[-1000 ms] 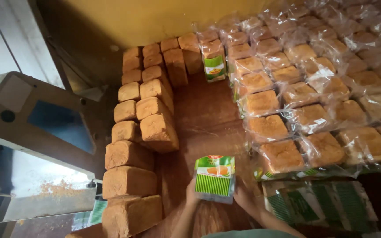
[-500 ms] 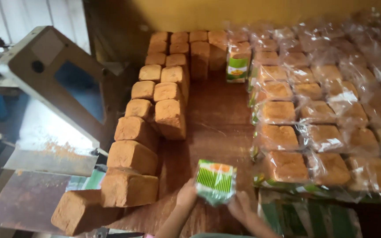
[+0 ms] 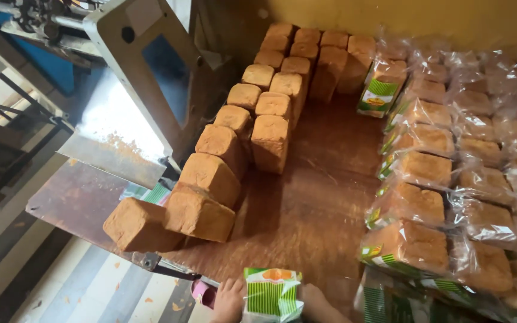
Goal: The recorder takes loaves of bread from a stack and places them into plastic packaging bags.
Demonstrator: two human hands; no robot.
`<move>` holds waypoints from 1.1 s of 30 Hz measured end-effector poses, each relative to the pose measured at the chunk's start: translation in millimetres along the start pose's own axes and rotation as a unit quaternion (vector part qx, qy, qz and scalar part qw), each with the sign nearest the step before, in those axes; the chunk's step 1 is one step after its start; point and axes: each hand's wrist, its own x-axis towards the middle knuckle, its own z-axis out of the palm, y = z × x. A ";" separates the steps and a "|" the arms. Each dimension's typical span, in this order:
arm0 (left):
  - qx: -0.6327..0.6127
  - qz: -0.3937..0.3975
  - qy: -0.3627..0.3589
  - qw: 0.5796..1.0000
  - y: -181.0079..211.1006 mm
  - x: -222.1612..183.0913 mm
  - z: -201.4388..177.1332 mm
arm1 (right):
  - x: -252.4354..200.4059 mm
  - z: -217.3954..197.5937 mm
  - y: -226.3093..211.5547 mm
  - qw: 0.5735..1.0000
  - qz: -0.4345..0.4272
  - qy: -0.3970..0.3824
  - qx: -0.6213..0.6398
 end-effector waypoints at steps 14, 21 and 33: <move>-0.381 -0.065 -0.278 0.879 -7.6 95.7 -78.7 | -46.0 -87.4 -38.7 0.897 -0.065 -0.184 0.397; -0.572 -0.162 -0.161 0.788 16.6 217.3 -106.3 | -57.4 -201.7 -65.3 0.735 -0.156 0.036 0.658; -0.727 -0.155 -0.028 0.669 24.3 205.9 -65.5 | -77.0 -230.1 -95.2 0.637 -0.180 0.152 0.734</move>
